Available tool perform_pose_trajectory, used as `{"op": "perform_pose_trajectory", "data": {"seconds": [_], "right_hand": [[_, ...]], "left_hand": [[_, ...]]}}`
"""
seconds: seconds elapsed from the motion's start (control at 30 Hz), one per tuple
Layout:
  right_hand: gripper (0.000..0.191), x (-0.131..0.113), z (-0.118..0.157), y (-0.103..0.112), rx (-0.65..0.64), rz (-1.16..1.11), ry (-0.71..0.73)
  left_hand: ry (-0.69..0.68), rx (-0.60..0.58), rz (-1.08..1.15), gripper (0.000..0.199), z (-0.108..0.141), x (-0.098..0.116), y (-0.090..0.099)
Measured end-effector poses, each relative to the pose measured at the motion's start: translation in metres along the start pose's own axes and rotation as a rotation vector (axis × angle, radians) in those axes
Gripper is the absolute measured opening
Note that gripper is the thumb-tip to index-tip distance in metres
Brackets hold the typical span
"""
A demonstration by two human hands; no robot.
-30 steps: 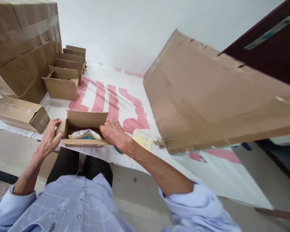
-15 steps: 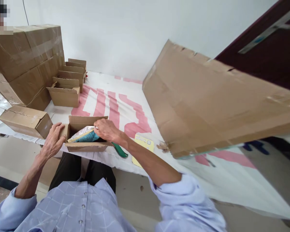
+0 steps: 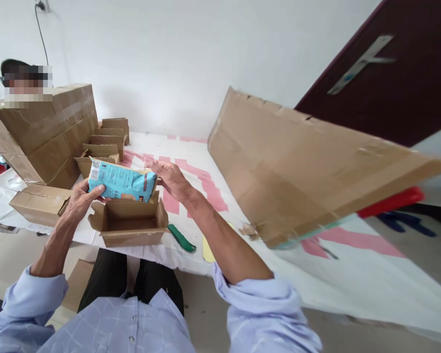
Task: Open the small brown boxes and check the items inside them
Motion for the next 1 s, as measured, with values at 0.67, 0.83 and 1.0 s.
{"op": "perform_pose_trajectory", "data": {"seconds": [0.67,0.83,1.0], "right_hand": [[0.026,0.078,-0.065,-0.005,0.027,-0.329,-0.253],[0.025,0.085,-0.072,-0.005,0.032,-0.315,-0.279],[0.025,0.087,-0.074,-0.009,0.040,-0.308,-0.284]], "left_hand": [[0.301,0.064,0.247,0.044,-0.054,-0.071,0.011],[0.343,0.066,0.237,0.047,-0.054,-0.084,0.012],[0.341,0.061,0.205,0.051,-0.050,-0.085,0.009]]}}
Point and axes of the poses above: each hand's wrist, its own z-axis away from the middle knuckle, its own y-axis out of the back of the hand, x = y × z, the point moved 6 cm from there along -z, towards the middle knuckle, and after that the axes turned 8 degrees about -y, right-handed, at the moved point
